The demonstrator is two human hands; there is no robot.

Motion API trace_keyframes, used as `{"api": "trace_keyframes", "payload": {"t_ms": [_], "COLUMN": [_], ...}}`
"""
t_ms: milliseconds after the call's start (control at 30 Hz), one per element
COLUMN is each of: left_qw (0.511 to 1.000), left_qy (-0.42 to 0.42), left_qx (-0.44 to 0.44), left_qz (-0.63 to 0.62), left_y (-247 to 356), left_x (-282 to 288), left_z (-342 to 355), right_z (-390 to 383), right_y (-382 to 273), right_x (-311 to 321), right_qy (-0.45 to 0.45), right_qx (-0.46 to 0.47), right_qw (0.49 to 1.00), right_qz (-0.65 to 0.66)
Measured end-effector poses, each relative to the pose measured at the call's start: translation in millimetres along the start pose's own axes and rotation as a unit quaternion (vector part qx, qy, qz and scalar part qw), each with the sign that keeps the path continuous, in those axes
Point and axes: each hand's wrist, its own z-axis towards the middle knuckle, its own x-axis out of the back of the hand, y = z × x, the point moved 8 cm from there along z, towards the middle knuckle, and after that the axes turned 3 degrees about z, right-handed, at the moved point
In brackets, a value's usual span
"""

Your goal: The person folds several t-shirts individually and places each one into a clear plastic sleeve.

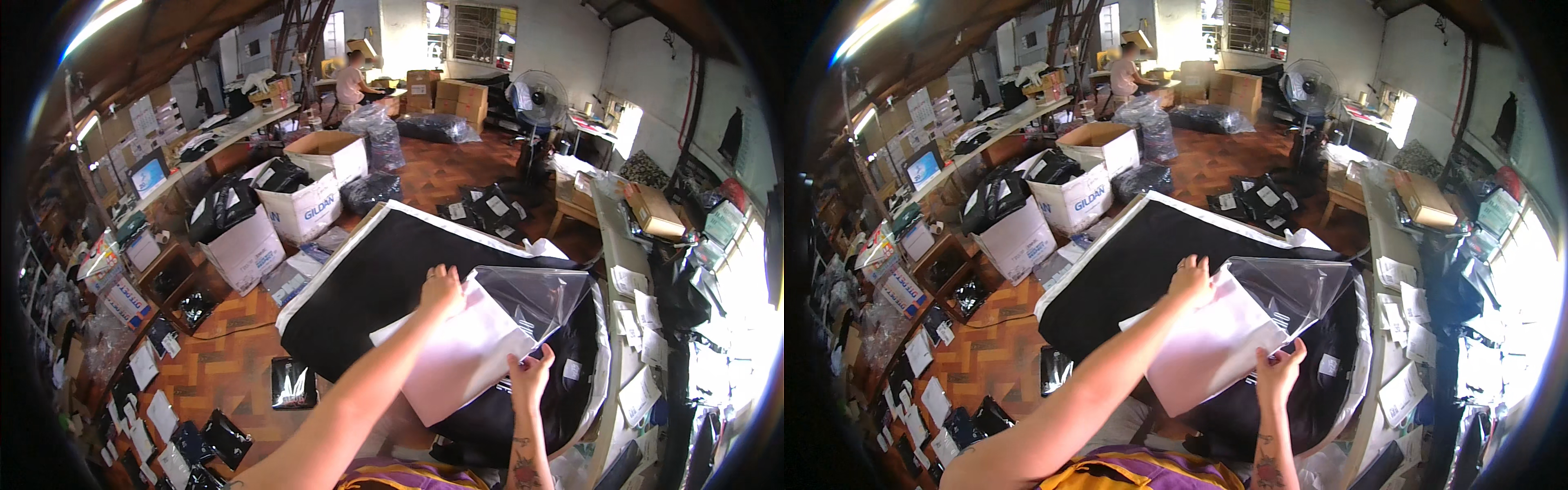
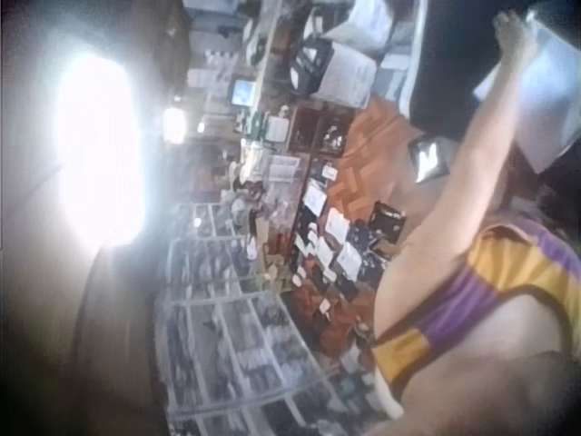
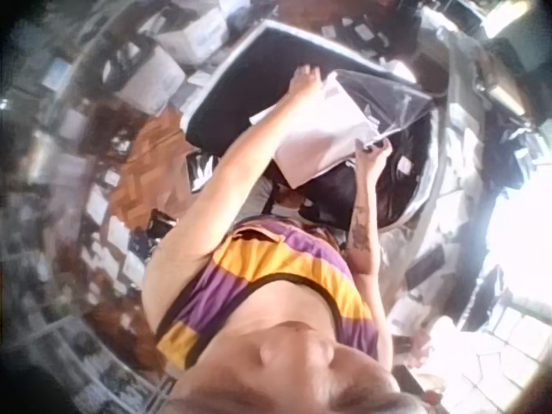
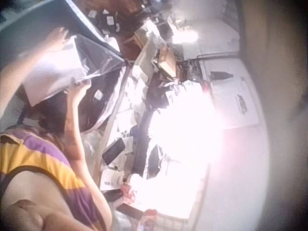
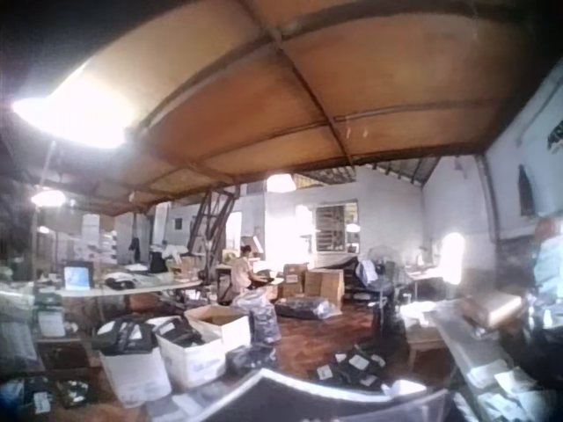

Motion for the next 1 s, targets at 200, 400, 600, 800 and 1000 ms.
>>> {"api": "trace_keyframes", "payload": {"t_ms": [200,400,600,800,1000], "left_qw": [0.889,0.893,0.826,0.789,0.845], "left_qy": [-0.233,-0.229,-0.275,-0.263,-0.132], "left_qx": [-0.024,0.086,0.077,0.025,0.136], "left_qz": [-0.392,-0.378,-0.486,-0.555,-0.500], "left_y": [-20,-57,-84,-88,-87], "left_x": [-25,-13,12,36,38], "left_z": [17,-3,-68,-100,-100], "right_z": [-19,34,20,-8,31], "right_y": [23,46,20,-16,-4], "right_x": [0,-13,-25,-29,-18], "right_qy": [0.083,0.093,-0.110,-0.292,-0.127], "right_qx": [-0.126,-0.105,-0.207,-0.128,-0.109], "right_qw": [0.972,0.984,0.972,0.947,0.983], "right_qz": [0.177,0.114,0.025,0.041,0.069]}}
